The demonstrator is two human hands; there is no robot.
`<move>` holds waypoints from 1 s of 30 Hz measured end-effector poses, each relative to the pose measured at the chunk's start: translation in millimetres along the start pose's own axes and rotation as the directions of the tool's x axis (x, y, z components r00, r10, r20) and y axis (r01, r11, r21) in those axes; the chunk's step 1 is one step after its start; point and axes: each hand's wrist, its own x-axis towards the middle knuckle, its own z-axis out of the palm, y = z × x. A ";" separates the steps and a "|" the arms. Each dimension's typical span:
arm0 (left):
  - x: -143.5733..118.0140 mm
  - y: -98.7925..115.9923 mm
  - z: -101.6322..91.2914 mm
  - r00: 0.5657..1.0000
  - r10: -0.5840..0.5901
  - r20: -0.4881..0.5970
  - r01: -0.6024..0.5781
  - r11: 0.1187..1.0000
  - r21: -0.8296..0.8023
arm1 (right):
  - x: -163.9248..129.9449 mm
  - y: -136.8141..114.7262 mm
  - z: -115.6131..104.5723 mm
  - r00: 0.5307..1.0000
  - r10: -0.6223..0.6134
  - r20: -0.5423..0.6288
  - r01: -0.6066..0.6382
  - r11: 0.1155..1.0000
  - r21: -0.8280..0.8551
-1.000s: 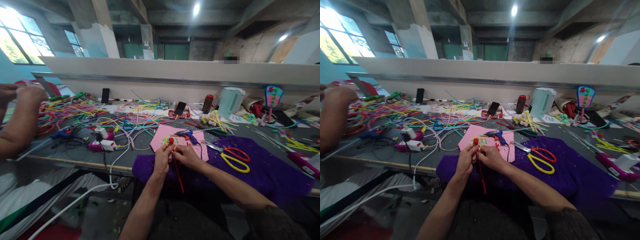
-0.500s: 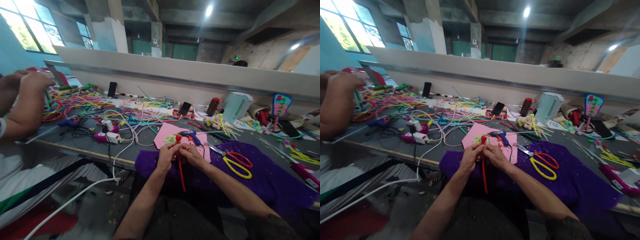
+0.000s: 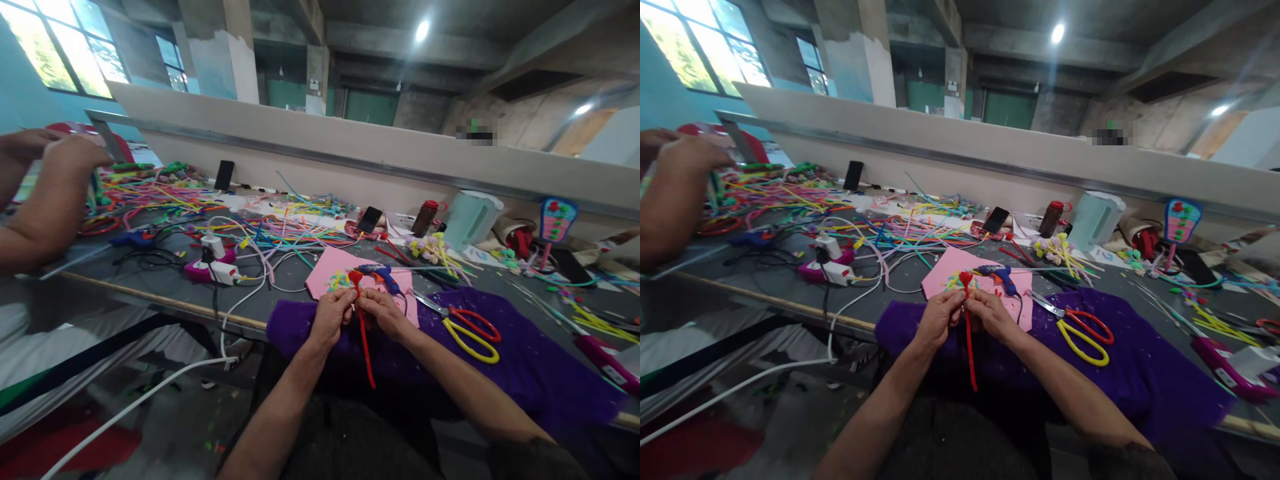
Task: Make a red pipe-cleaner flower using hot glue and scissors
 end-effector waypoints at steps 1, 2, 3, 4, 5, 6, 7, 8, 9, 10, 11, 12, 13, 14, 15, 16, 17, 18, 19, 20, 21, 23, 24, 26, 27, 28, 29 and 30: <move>-0.1 0.0 0.0 1.000 0.001 -0.001 -0.001 1.000 -0.008 | -0.3 -1.4 -0.1 1.000 0.006 -0.005 -0.006 1.000 0.007; -0.1 0.1 0.1 1.000 0.001 -0.006 -0.001 1.000 -0.018 | -0.8 -3.2 -0.2 1.000 0.008 -0.009 -0.008 1.000 0.018; -0.2 0.4 0.2 1.000 0.001 -0.014 -0.002 1.000 -0.029 | -1.4 -5.3 -0.3 1.000 0.006 -0.013 -0.006 0.999 0.032; -0.4 0.7 0.4 1.000 0.001 -0.022 -0.002 0.999 -0.041 | -2.0 -7.5 -0.4 1.000 0.002 -0.016 -0.001 0.999 0.047; -0.5 1.2 0.6 1.000 0.000 -0.029 -0.002 0.999 -0.052 | -2.7 -9.5 -0.5 1.000 -0.004 -0.014 0.005 0.998 0.064; -0.7 1.6 0.9 0.999 -0.003 -0.033 0.001 0.998 -0.059 | -3.4 -11.3 -0.6 1.000 -0.009 -0.010 0.010 0.997 0.080; -1.0 2.1 1.2 0.999 -0.006 -0.036 0.003 0.998 -0.063 | -4.0 -12.6 -0.6 1.000 -0.012 -0.001 0.012 0.995 0.094; -1.2 2.5 1.5 0.999 -0.008 -0.042 0.005 0.998 -0.066 | -4.5 -13.4 -0.6 1.000 -0.012 0.009 0.011 0.995 0.104; -1.4 2.8 1.8 0.999 -0.010 -0.050 0.007 0.998 -0.068 | -4.8 -13.6 -0.5 1.000 -0.010 0.023 0.008 0.994 0.109; -1.5 3.1 2.0 0.998 -0.012 -0.057 0.008 0.998 -0.070 | -5.1 -13.5 -0.3 0.999 -0.007 0.036 0.003 0.994 0.111; -1.7 3.3 2.1 0.998 -0.011 -0.062 0.006 0.997 -0.072 | -5.2 -13.1 -0.2 0.999 -0.003 0.049 -0.003 0.994 0.109; -1.7 3.4 2.0 0.998 -0.008 -0.062 0.003 0.997 -0.074 | -5.2 -12.5 -0.2 0.998 0.001 0.058 -0.007 0.995 0.103; -1.8 3.4 1.8 0.998 -0.004 -0.055 0.000 0.997 -0.074 | -5.1 -11.8 -0.2 0.998 0.002 0.066 -0.008 0.995 0.096; -1.9 3.5 1.4 0.999 0.000 -0.042 -0.003 0.997 -0.072 | -4.9 -11.0 -0.3 0.997 0.001 0.074 -0.008 0.996 0.086; -1.9 3.5 0.8 1.000 0.001 -0.025 -0.003 0.997 -0.071 | -4.6 -10.2 -0.6 0.997 -0.002 0.082 -0.005 0.997 0.076; -2.0 3.6 0.2 1.000 0.000 -0.009 -0.001 0.997 -0.072 | -4.3 -9.5 -0.9 0.996 -0.004 0.091 -0.002 0.998 0.065; -2.1 3.7 -0.5 1.000 -0.003 0.004 0.003 0.997 -0.076 | -4.0 -8.7 -1.2 0.995 -0.004 0.098 -0.001 0.999 0.054; -2.3 3.8 -1.0 1.000 -0.010 0.013 0.011 0.996 -0.083 | -3.8 -8.1 -1.5 0.995 -0.002 0.104 -0.002 0.999 0.045; -2.4 4.0 -1.5 1.000 -0.019 0.017 0.021 0.995 -0.093 | -3.6 -7.7 -1.6 0.994 0.002 0.109 -0.006 0.999 0.038; -2.5 4.1 -1.8 0.999 -0.031 0.021 0.033 0.994 -0.105 | -3.6 -7.6 -1.5 0.994 0.006 0.112 -0.009 0.999 0.033; -2.6 4.3 -2.0 0.999 -0.043 0.027 0.046 0.992 -0.119 | -3.8 -7.8 -1.0 0.993 0.008 0.115 -0.012 0.999 0.031; -2.8 4.9 -2.3 0.997 -0.066 0.037 0.070 0.986 -0.150 | -4.6 -9.1 0.7 0.992 0.008 0.124 -0.011 1.000 0.026; -2.9 5.3 -2.5 0.996 -0.076 0.037 0.081 0.983 -0.166 | -5.0 -10.1 1.7 0.991 0.006 0.131 -0.009 1.000 0.018; -3.2 6.6 -3.4 0.996 -0.089 0.014 0.090 0.974 -0.208 | -5.4 -12.5 3.1 0.989 0.002 0.147 -0.001 1.000 -0.010; -3.4 7.5 -4.0 0.996 -0.093 -0.004 0.090 0.969 -0.231 | -5.3 -13.7 3.0 0.989 0.000 0.150 0.004 1.000 -0.031; -3.6 8.5 -4.8 0.995 -0.094 -0.020 0.086 0.963 -0.255 | -5.0 -14.8 1.8 0.990 -0.004 0.142 0.012 0.998 -0.056; -3.9 9.7 -5.6 0.995 -0.092 -0.030 0.080 0.958 -0.277 | -4.5 -16.0 -0.5 0.993 -0.015 0.119 0.024 0.996 -0.080; -4.1 10.8 -6.4 0.996 -0.087 -0.033 0.074 0.953 -0.293 | -4.0 -17.3 -4.2 0.996 -0.031 0.079 0.039 0.994 -0.101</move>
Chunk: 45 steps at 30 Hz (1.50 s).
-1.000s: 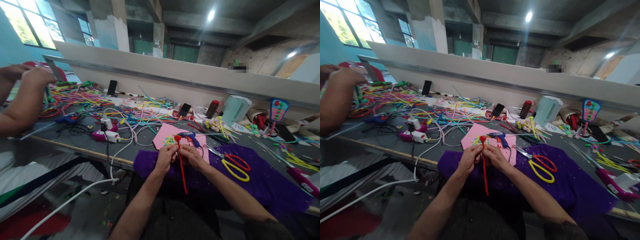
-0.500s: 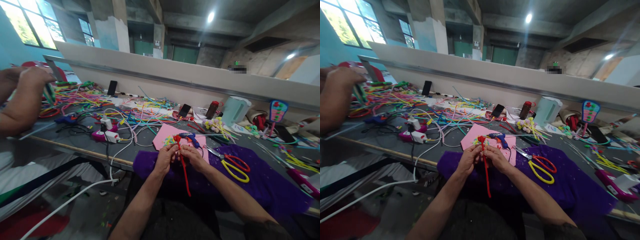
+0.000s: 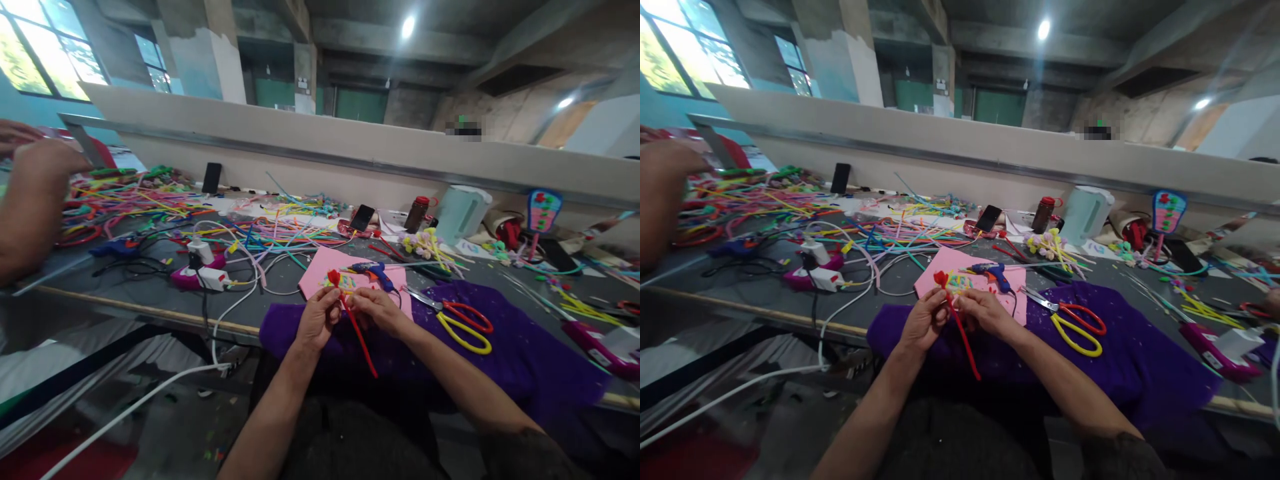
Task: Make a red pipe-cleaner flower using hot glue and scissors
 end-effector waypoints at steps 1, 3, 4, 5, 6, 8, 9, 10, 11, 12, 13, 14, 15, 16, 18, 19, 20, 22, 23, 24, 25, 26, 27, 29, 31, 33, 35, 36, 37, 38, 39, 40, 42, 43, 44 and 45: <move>-0.3 1.1 -0.4 1.000 0.005 0.002 -0.005 1.000 -0.010 | 0.1 -1.0 -5.1 0.998 -0.015 -0.055 0.014 1.000 -0.019; -0.7 2.7 -1.2 1.000 0.006 0.010 -0.006 1.000 -0.012 | -0.7 -3.5 -19.1 0.982 -0.047 -0.182 0.040 0.998 -0.044; -0.7 3.0 -1.5 1.000 0.005 0.010 -0.005 1.000 -0.011 | -1.6 -5.0 -27.5 0.969 -0.060 -0.239 0.047 0.997 -0.062; -0.7 3.1 -1.9 1.000 0.002 0.013 -0.002 1.000 -0.011 | -2.7 -6.7 -36.5 0.956 -0.072 -0.285 0.050 0.995 -0.082; -0.6 2.9 -2.2 1.000 0.000 0.016 0.001 1.000 -0.010 | -4.0 -8.5 -45.7 0.940 -0.094 -0.328 0.064 0.993 -0.101; -0.2 2.2 -2.8 1.000 -0.006 0.025 0.006 1.000 0.000 | -6.0 -12.2 -63.6 0.909 -0.135 -0.394 0.092 0.988 -0.125; 0.0 1.9 -3.0 1.000 -0.008 0.028 0.008 1.000 0.010 | -6.3 -13.9 -71.6 0.899 -0.146 -0.412 0.096 0.986 -0.139; 0.2 1.5 -3.2 0.999 -0.010 0.030 0.010 1.000 0.021 | -5.7 -15.5 -78.4 0.896 -0.149 -0.418 0.090 0.983 -0.157; 0.4 1.3 -3.2 0.999 -0.012 0.032 0.011 0.999 0.032 | -4.2 -16.9 -84.1 0.897 -0.152 -0.415 0.082 0.980 -0.182; 0.5 1.2 -3.1 0.999 -0.012 0.034 0.010 0.999 0.039 | -1.7 -18.0 -88.4 0.901 -0.158 -0.405 0.074 0.974 -0.214; 0.5 1.3 -2.8 0.999 -0.010 0.039 0.008 0.999 0.042 | 1.5 -18.7 -91.5 0.909 -0.163 -0.384 0.067 0.965 -0.252; 0.3 1.4 -2.4 0.999 -0.006 0.043 0.005 0.999 0.042 | 5.4 -18.7 -93.6 0.917 -0.172 -0.360 0.063 0.953 -0.296; 0.1 1.6 -1.9 0.999 -0.003 0.044 0.001 0.999 0.041 | 9.5 -17.9 -94.9 0.927 -0.178 -0.331 0.057 0.937 -0.346; -0.1 1.8 -1.4 0.999 0.001 0.043 -0.002 0.999 0.041 | 13.3 -16.3 -95.8 0.935 -0.181 -0.306 0.047 0.915 -0.400; -0.6 2.1 -0.2 1.000 0.002 0.031 -0.004 0.999 0.045 | 18.9 -9.9 -97.5 0.945 -0.178 -0.273 0.014 0.859 -0.512; -0.7 2.0 0.3 1.000 -0.001 0.026 -0.001 0.999 0.050 | 20.2 -5.5 -98.7 0.949 -0.174 -0.264 -0.005 0.827 -0.562; -0.8 1.7 0.7 1.000 -0.004 0.025 0.003 0.998 0.055 | 20.4 -0.4 -100.3 0.953 -0.169 -0.253 -0.020 0.795 -0.606; -0.7 0.8 1.6 0.999 -0.004 0.036 0.001 0.998 0.070 | 18.4 9.9 -104.3 0.962 -0.167 -0.214 -0.024 0.732 -0.681; -0.7 0.3 2.0 0.999 -0.002 0.047 -0.002 0.997 0.080 | 16.9 14.4 -106.4 0.969 -0.170 -0.178 -0.009 0.698 -0.716; -0.6 -0.3 2.4 0.998 0.000 0.057 -0.005 0.996 0.093 | 15.6 18.1 -108.1 0.976 -0.176 -0.131 0.018 0.660 -0.751; -0.6 -0.7 2.9 0.998 0.001 0.065 -0.008 0.994 0.106 | 14.8 20.8 -109.3 0.980 -0.185 -0.078 0.055 0.620 -0.783; -0.7 -1.0 3.4 0.997 -0.002 0.071 -0.006 0.993 0.120 | 14.5 22.4 -109.7 0.981 -0.193 -0.018 0.098 0.574 -0.813; -0.8 -1.2 3.9 0.997 -0.008 0.074 -0.002 0.991 0.133 | 14.9 23.0 -109.3 0.979 -0.198 0.040 0.140 0.524 -0.840; -1.0 -1.3 4.9 0.997 -0.018 0.071 0.007 0.988 0.153 | 17.1 22.3 -106.2 0.974 -0.183 0.133 0.199 0.415 -0.888; -1.2 -1.3 5.6 0.998 -0.022 0.067 0.010 0.986 0.166 | 20.1 20.8 -100.9 0.974 -0.131 0.183 0.216 0.313 -0.925; -1.2 -1.3 5.8 0.998 -0.017 0.068 0.005 0.985 0.174 | 22.9 20.2 -95.2 0.979 -0.076 0.191 0.204 0.240 -0.949; -1.0 -1.5 5.6 0.997 -0.016 0.072 0.003 0.984 0.176 | 24.9 20.7 -90.8 0.984 -0.064 0.164 0.173 0.205 -0.963; -1.0 -1.5 5.4 0.997 -0.014 0.072 0.002 0.985 0.174 | 25.5 21.2 -89.5 0.987 -0.074 0.143 0.154 0.196 -0.968; -1.0 -1.5 5.2 0.997 -0.016 0.071 0.004 0.985 0.172 | 25.9 21.6 -88.9 0.989 -0.090 0.118 0.134 0.195 -0.972; -1.0 -1.3 5.0 0.997 -0.021 0.069 0.009 0.986 0.168 | 26.1 22.0 -89.0 0.990 -0.110 0.092 0.113 0.208 -0.972; -1.1 -1.2 4.9 0.997 -0.027 0.067 0.015 0.986 0.165 | 25.9 22.3 -89.7 0.989 -0.130 0.065 0.094 0.237 -0.967; -1.3 -0.9 5.0 0.997 -0.033 0.064 0.022 0.986 0.162 | 25.5 22.5 -90.9 0.988 -0.148 0.037 0.078 0.280 -0.957; -1.6 -0.3 5.5 0.998 -0.041 0.054 0.032 0.986 0.162 | 23.5 22.8 -93.8 0.983 -0.180 -0.026 0.047 0.392 -0.919; -1.7 -0.1 5.8 0.998 -0.042 0.051 0.034 0.986 0.164 | 22.1 23.0 -95.0 0.981 -0.190 -0.049 0.041 0.444 -0.895; -1.8 0.1 6.3 0.998 -0.039 0.047 0.031 0.986 0.165 | 20.5 23.2 -95.9 0.978 -0.199 -0.063 0.043 0.486 -0.873; -1.9 0.2 6.6 0.998 -0.037 0.046 0.028 0.986 0.166 | 18.9 23.5 -96.2 0.976 -0.208 -0.070 0.051 0.523 -0.851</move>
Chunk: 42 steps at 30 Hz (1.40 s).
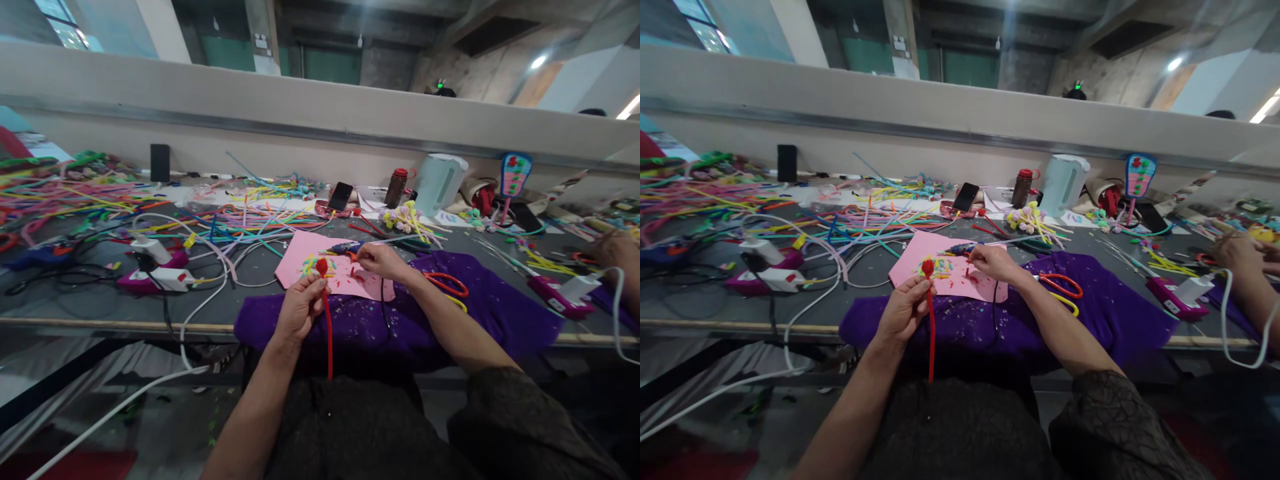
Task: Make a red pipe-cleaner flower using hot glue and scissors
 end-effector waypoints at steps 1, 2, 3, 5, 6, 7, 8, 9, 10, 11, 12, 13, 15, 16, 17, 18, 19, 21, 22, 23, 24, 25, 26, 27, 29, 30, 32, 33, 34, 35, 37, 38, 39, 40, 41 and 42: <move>0.0 0.1 0.3 1.000 0.003 -0.001 -0.003 1.000 0.000 | -1.5 0.0 -0.2 1.000 -0.004 -0.011 0.004 0.999 0.039; 0.1 0.0 0.6 1.000 0.006 0.001 -0.006 1.000 -0.001 | -2.7 -0.1 -0.3 1.000 -0.009 -0.021 0.010 0.997 0.073; 0.2 -0.1 0.7 1.000 0.009 0.005 -0.009 1.000 -0.002 | -3.6 -0.4 -0.6 0.999 -0.014 -0.028 0.017 0.995 0.097; 0.3 -0.4 0.7 1.000 0.018 0.014 -0.018 1.000 -0.008 | -4.4 -0.6 -1.7 0.999 -0.016 -0.034 0.020 0.993 0.115; 0.4 -0.6 0.6 1.000 0.021 0.016 -0.021 1.000 -0.010 | -4.5 -0.7 -2.7 1.000 -0.015 -0.025 0.017 0.994 0.104; 0.4 -0.7 0.5 1.000 0.022 0.015 -0.022 1.000 -0.009 | -4.5 -0.9 -3.7 1.000 -0.015 -0.004 0.015 0.997 0.079; 0.4 -0.8 0.3 1.000 0.021 0.012 -0.021 1.000 -0.007 | -4.7 -1.4 -4.7 1.000 -0.013 0.024 0.012 0.999 0.040; 0.4 -0.8 0.2 1.000 0.018 0.008 -0.018 1.000 -0.003 | -5.1 -2.6 -5.2 0.998 -0.010 0.057 0.011 1.000 -0.014; 0.3 -0.9 0.0 1.000 0.014 0.004 -0.014 1.000 0.000 | -5.7 -4.4 -5.2 0.996 -0.007 0.092 0.015 0.997 -0.079; 0.3 -0.9 -0.2 1.000 0.012 0.001 -0.012 1.000 0.003 | -6.5 -7.0 -4.3 0.992 -0.005 0.125 0.024 0.989 -0.147; 0.2 -0.9 -0.3 1.000 0.010 -0.001 -0.010 1.000 0.004 | -7.5 -10.1 -2.7 0.988 0.000 0.154 0.033 0.977 -0.210; 0.2 -0.9 -0.5 1.000 0.010 -0.001 -0.010 1.000 0.005 | -8.5 -13.6 -0.5 0.984 0.010 0.178 0.038 0.963 -0.266; 0.1 -0.9 -0.7 1.000 0.010 -0.002 -0.010 1.000 0.010 | -10.1 -20.1 4.9 0.977 0.043 0.207 0.032 0.939 -0.344; 0.1 -0.9 -0.8 1.000 0.010 -0.002 -0.010 1.000 0.013 | -10.5 -22.6 7.2 0.976 0.059 0.210 0.022 0.931 -0.364; 0.1 -0.9 -0.9 1.000 0.011 0.000 -0.011 1.000 0.016 | -10.7 -24.2 8.8 0.975 0.073 0.210 0.011 0.928 -0.373; 0.1 -0.9 -1.0 1.000 0.011 0.002 -0.011 1.000 0.018 | -10.6 -25.1 9.6 0.974 0.085 0.209 -0.002 0.929 -0.369; 0.0 -0.9 -1.2 1.000 0.010 0.005 -0.010 1.000 0.017 | -10.4 -25.1 9.3 0.973 0.095 0.210 -0.015 0.935 -0.353; 0.0 -1.0 -1.4 1.000 0.009 0.011 -0.009 1.000 0.011 | -9.8 -23.1 6.2 0.972 0.110 0.205 -0.048 0.957 -0.288; 0.0 -1.0 -1.5 1.000 0.009 0.014 -0.009 1.000 0.007 | -9.6 -21.4 3.8 0.976 0.114 0.187 -0.067 0.969 -0.239; 0.0 -1.0 -1.6 1.000 0.009 0.017 -0.010 1.000 0.003 | -9.3 -19.6 1.3 0.982 0.109 0.155 -0.082 0.982 -0.172; 0.0 -1.0 -1.7 1.000 0.010 0.020 -0.010 1.000 0.000 | -9.1 -17.8 -0.9 0.988 0.098 0.118 -0.089 0.992 -0.086; 0.1 -0.9 -1.8 1.000 0.010 0.022 -0.010 1.000 -0.002 | -8.9 -16.2 -2.7 0.992 0.090 0.084 -0.092 0.996 0.021; 0.2 -0.8 -1.7 1.000 0.010 0.021 -0.010 1.000 -0.003 | -8.7 -15.0 -3.9 0.994 0.091 0.063 -0.099 0.984 0.148; 0.3 -0.7 -1.7 1.000 0.009 0.017 -0.009 1.000 -0.004 | -8.5 -14.3 -4.5 0.993 0.100 0.064 -0.114 0.951 0.287; 0.5 -0.6 -1.4 1.000 0.012 0.004 -0.012 1.000 -0.005 | -8.0 -14.9 -4.3 0.985 0.114 0.132 -0.169 0.815 0.554; 0.6 -0.6 -1.3 1.000 0.014 0.000 -0.014 1.000 -0.004 | -7.9 -16.1 -3.7 0.978 0.116 0.173 -0.202 0.726 0.657; 0.7 -0.8 -1.1 1.000 0.016 0.000 -0.016 1.000 -0.004 | -7.7 -19.8 -2.4 0.968 0.116 0.223 -0.249 0.561 0.789; 0.8 -0.9 -1.1 1.000 0.017 0.003 -0.017 1.000 -0.004 | -7.8 -21.9 -1.8 0.964 0.121 0.235 -0.264 0.498 0.826; 0.8 -1.0 -1.2 1.000 0.017 0.008 -0.017 1.000 -0.004 | -7.8 -24.0 -1.3 0.961 0.130 0.243 -0.276 0.446 0.851; 0.9 -1.1 -1.2 1.000 0.017 0.014 -0.017 1.000 -0.004 | -7.9 -25.9 -0.9 0.958 0.140 0.250 -0.286 0.406 0.868; 1.0 -1.0 -1.4 1.000 0.017 0.020 -0.017 1.000 -0.002 | -7.9 -28.5 -0.1 0.954 0.144 0.265 -0.299 0.355 0.885; 1.1 -0.9 -1.4 1.000 0.015 0.020 -0.015 1.000 0.000 | -7.9 -29.2 0.4 0.954 0.142 0.266 -0.299 0.347 0.889; 1.1 -0.7 -1.4 1.000 0.013 0.019 -0.013 1.000 0.001 | -7.9 -29.4 1.0 0.955 0.139 0.263 -0.295 0.350 0.889; 1.1 -0.4 -1.3 1.000 0.009 0.016 -0.009 1.000 0.003 | -7.8 -29.3 1.8 0.957 0.136 0.258 -0.290 0.365 0.885; 1.1 -0.2 -1.1 1.000 0.008 0.011 -0.008 1.000 0.006 | -7.8 -29.0 2.7 0.958 0.137 0.253 -0.287 0.390 0.875; 1.1 0.1 -0.9 1.000 0.005 0.008 -0.006 1.000 0.010 | -7.8 -28.7 3.8 0.958 0.142 0.248 -0.286 0.426 0.859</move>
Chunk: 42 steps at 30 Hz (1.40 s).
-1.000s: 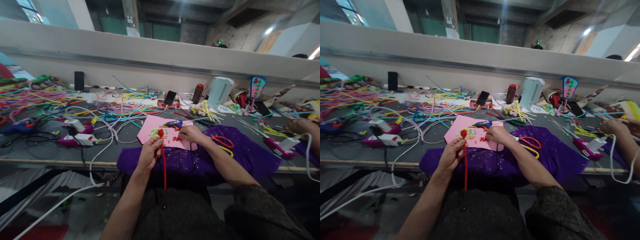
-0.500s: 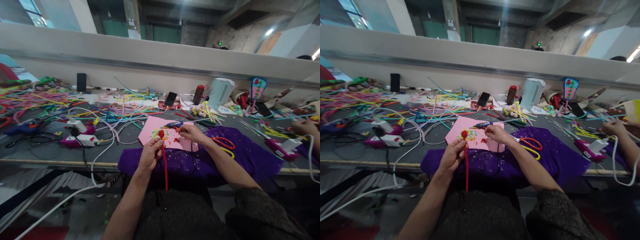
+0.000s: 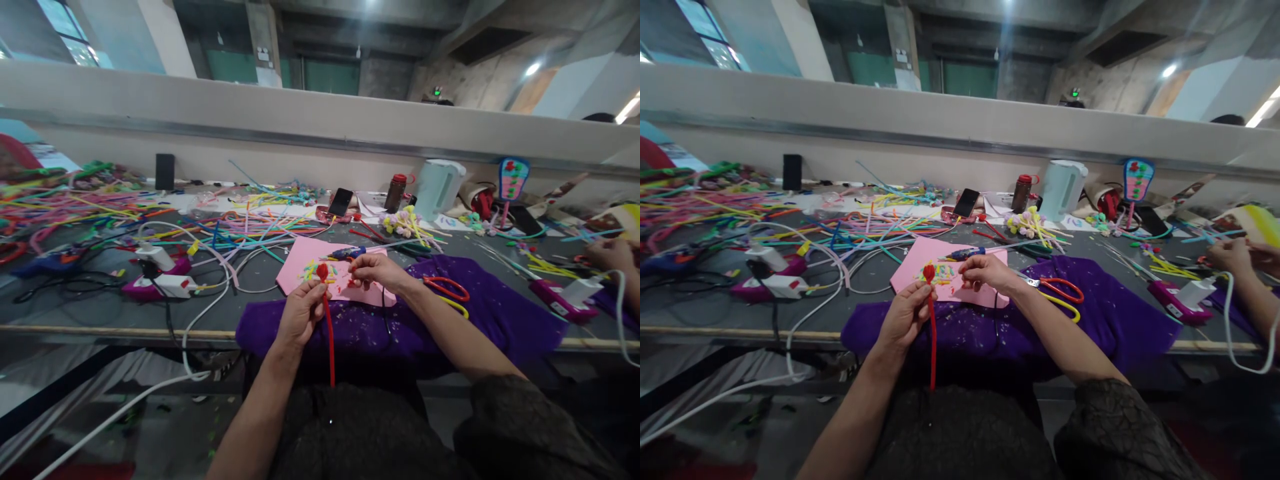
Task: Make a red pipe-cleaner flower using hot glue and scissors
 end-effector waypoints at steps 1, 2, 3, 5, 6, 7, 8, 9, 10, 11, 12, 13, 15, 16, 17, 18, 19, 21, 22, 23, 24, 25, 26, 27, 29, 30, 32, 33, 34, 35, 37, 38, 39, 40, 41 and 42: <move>0.0 0.2 0.2 1.000 -0.001 -0.003 0.001 1.000 0.004 | 0.3 1.0 0.2 1.000 0.001 -0.012 -0.001 0.999 -0.047; 0.0 0.4 0.4 1.000 -0.001 -0.005 0.001 1.000 0.007 | 0.6 1.9 0.5 1.000 0.003 -0.027 -0.006 0.995 -0.101; 0.0 0.4 0.5 1.000 -0.001 -0.007 0.001 1.000 0.010 | 0.8 2.4 0.8 0.999 0.002 -0.049 -0.010 0.987 -0.158; 0.1 0.2 0.7 1.000 -0.001 -0.007 0.001 1.000 0.009 | 1.3 2.1 1.6 0.993 -0.033 -0.112 0.003 0.964 -0.264; 0.3 0.0 0.7 1.000 -0.002 -0.007 0.002 1.000 0.008 | 1.6 1.5 1.9 0.988 -0.063 -0.143 0.018 0.954 -0.299; 0.5 -0.3 0.6 1.000 -0.003 -0.006 0.003 1.000 0.008 | 1.9 0.7 2.2 0.981 -0.091 -0.170 0.034 0.950 -0.311; 0.8 -0.6 0.5 1.000 -0.003 -0.005 0.003 1.000 0.008 | 2.4 0.0 2.3 0.975 -0.107 -0.194 0.045 0.953 -0.298; 1.0 -0.9 0.5 1.000 -0.001 -0.002 0.002 1.000 0.011 | 2.9 -0.5 2.2 0.972 -0.104 -0.211 0.047 0.965 -0.260; 1.2 -1.2 0.4 1.000 0.000 0.002 0.000 1.000 0.017 | 3.7 -0.5 1.9 0.972 -0.082 -0.220 0.037 0.979 -0.200; 1.4 -1.3 0.4 1.000 0.000 0.008 0.000 1.000 0.027 | 4.5 -0.2 1.5 0.974 -0.046 -0.222 0.017 0.992 -0.129; 1.5 -1.3 0.4 1.000 -0.002 0.014 0.001 0.999 0.039 | 5.3 0.5 0.8 0.976 -0.009 -0.217 -0.004 0.998 -0.059; 1.5 -1.2 0.5 1.000 -0.004 0.020 0.003 0.999 0.051 | 6.2 1.5 0.0 0.978 0.022 -0.206 -0.021 1.000 0.004; 1.4 -0.9 0.9 1.000 -0.010 0.023 0.009 0.998 0.069 | 7.6 3.5 -1.7 0.983 0.058 -0.172 -0.041 0.994 0.102; 1.2 -0.8 1.0 1.000 -0.013 0.021 0.011 0.997 0.073 | 8.0 4.3 -2.5 0.986 0.067 -0.151 -0.045 0.989 0.139; 1.1 -0.7 1.1 1.000 -0.015 0.020 0.013 0.997 0.074 | 8.2 4.8 -3.1 0.989 0.071 -0.131 -0.048 0.984 0.171; 1.0 -0.8 1.2 1.000 -0.017 0.019 0.015 0.997 0.075 | 8.2 4.9 -3.4 0.991 0.074 -0.113 -0.050 0.979 0.199; 0.9 -1.0 1.2 1.000 -0.018 0.020 0.016 0.997 0.074 | 8.0 4.7 -3.5 0.992 0.074 -0.098 -0.051 0.974 0.222; 0.9 -1.6 1.1 1.000 -0.015 0.021 0.013 0.997 0.075 | 7.2 3.8 -2.8 0.994 0.069 -0.081 -0.046 0.966 0.253; 1.1 -1.9 0.9 1.000 -0.012 0.024 0.010 0.997 0.078 | 6.8 3.3 -2.1 0.995 0.066 -0.077 -0.044 0.965 0.259; 1.3 -2.2 0.8 1.000 -0.008 0.028 0.005 0.996 0.084 | 6.4 3.0 -1.2 0.995 0.064 -0.074 -0.043 0.964 0.261; 1.6 -2.5 0.8 0.999 0.000 0.034 -0.003 0.996 0.090 | 6.1 3.0 -0.1 0.995 0.065 -0.071 -0.044 0.965 0.260; 2.0 -2.7 0.7 0.999 0.007 0.038 -0.011 0.995 0.094 | 5.9 3.1 1.0 0.996 0.064 -0.068 -0.045 0.965 0.257; 2.3 -3.0 0.7 0.999 0.015 0.038 -0.018 0.995 0.095 | 5.6 3.4 2.2 0.996 0.062 -0.067 -0.044 0.966 0.255; 2.7 -3.2 0.7 0.999 0.020 0.035 -0.024 0.995 0.093 | 5.4 3.7 3.4 0.996 0.058 -0.065 -0.040 0.966 0.255; 3.3 -3.6 0.7 1.000 0.024 0.019 -0.025 0.996 0.082 | 4.7 3.9 6.0 0.997 0.044 -0.067 -0.026 0.969 0.245; 3.5 -3.7 0.7 1.000 0.020 0.014 -0.021 0.997 0.078 | 4.2 3.5 7.3 0.997 0.036 -0.070 -0.019 0.973 0.232; 3.6 -3.8 0.8 1.000 0.014 0.010 -0.014 0.997 0.075 | 3.1 2.0 10.0 0.996 0.022 -0.082 -0.006 0.982 0.191; 3.5 -3.8 0.8 1.000 0.012 0.007 -0.012 0.997 0.074 | 2.6 1.0 11.2 0.996 0.017 -0.089 -0.002 0.986 0.166; 3.4 -3.8 0.8 1.000 0.010 0.003 -0.010 0.997 0.072 | 2.2 0.1 12.3 0.995 0.011 -0.097 0.002 0.990 0.140; 3.4 -3.7 0.7 1.000 0.007 0.000 -0.007 0.998 0.070 | 1.9 -0.6 13.3 0.994 0.007 -0.106 0.006 0.993 0.117; 3.4 -3.5 0.6 1.000 0.004 0.000 -0.004 0.998 0.066 | 1.9 -1.1 14.7 0.993 0.002 -0.118 0.007 0.997 0.077; 3.5 -3.6 0.5 1.000 0.006 0.007 -0.006 0.998 0.067 | 2.0 -1.1 15.2 0.993 -0.002 -0.120 0.009 0.998 0.061; 3.6 -3.7 0.4 1.000 0.010 0.016 -0.011 0.997 0.070 | 2.2 -0.9 15.7 0.993 -0.005 -0.119 0.011 0.999 0.050; 3.9 -3.9 0.4 1.000 0.017 0.022 -0.019 0.997 0.073 | 2.2 -0.7 16.1 0.993 -0.009 -0.115 0.014 0.999 0.041; 4.3 -4.1 0.4 0.999 0.024 0.023 -0.025 0.997 0.074 | 2.2 -0.8 16.6 0.994 -0.013 -0.112 0.017 0.999 0.035; 4.7 -4.4 0.6 0.999 0.028 0.017 -0.029 0.997 0.072 | 2.1 -1.0 17.1 0.994 -0.016 -0.108 0.019 0.999 0.031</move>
